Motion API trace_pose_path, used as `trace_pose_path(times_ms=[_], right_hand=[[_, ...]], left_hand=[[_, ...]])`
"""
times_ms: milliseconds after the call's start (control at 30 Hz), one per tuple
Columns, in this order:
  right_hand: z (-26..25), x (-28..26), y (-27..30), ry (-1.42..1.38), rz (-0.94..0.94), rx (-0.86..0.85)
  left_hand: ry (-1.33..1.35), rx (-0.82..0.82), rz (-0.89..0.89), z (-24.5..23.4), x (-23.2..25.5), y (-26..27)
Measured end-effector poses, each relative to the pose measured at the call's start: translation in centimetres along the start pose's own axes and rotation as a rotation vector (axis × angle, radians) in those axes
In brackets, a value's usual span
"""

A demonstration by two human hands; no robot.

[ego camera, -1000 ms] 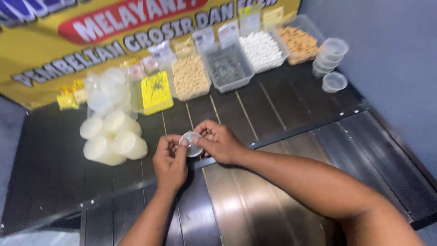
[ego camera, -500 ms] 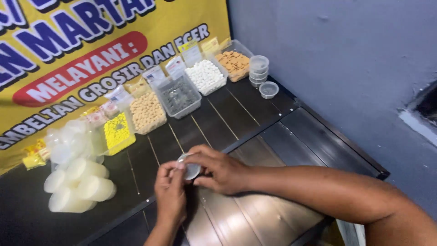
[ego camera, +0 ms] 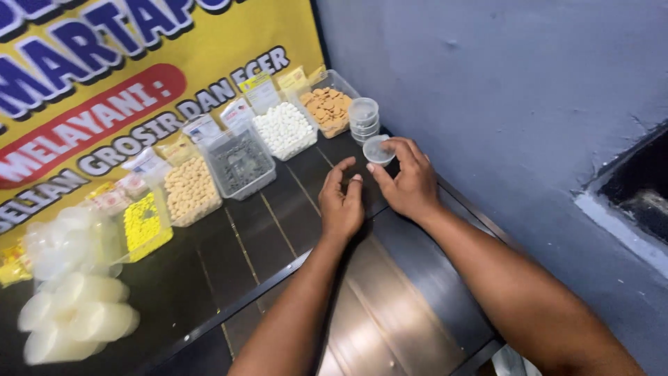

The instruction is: Packaging small beauty products or samples into plastic jars by hand

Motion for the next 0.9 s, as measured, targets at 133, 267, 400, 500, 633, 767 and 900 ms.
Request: trace_pose_path(times_ms=[133,267,400,500,633,767,900], right_hand=[[0.5,2.7,-0.1,0.083,0.103,0.016],[1.6,3.8,0.3,0.103,0.164,-0.018],[2.4,4.5,0.5,0.136,0.209,-0.055],[3.2,5.1,1.0,0.156,0.254,-0.101],[3.5,5.3,0.9,0.181,0.264,-0.149],[3.5,5.5,0.8,0.196,0.286,-0.179],[2.4,2.5,-0.3,0.135,0.036,-0.027]], left_hand=[[-0.164,-0.055,-0.077,2.2,-1.4,-0.7],[-0.323,-0.137,-0.005,2.9,0.2,-0.4],[-0.378,-0.183,0.041,3.2,0.7,-0.4],[-0.412,-0.231,0.011,3.3,0.5,-0.3],[-0.396,-0.235,-0.017,3.1,0.0,-0.2],[-0.331,-0.252,-0.02,2.2,-0.1,0.3],[-0.315,-0.299,0.049,-2.2,2.0,1.7]])
Point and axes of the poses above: each hand's wrist, its own y-axis away from the middle knuckle, its own z-axis out of the palm, x = y × z, the point moved 10 cm from there along -y, towards the middle knuckle, and after that the axes turned 7 degrees about x, right-handed, at the moved point
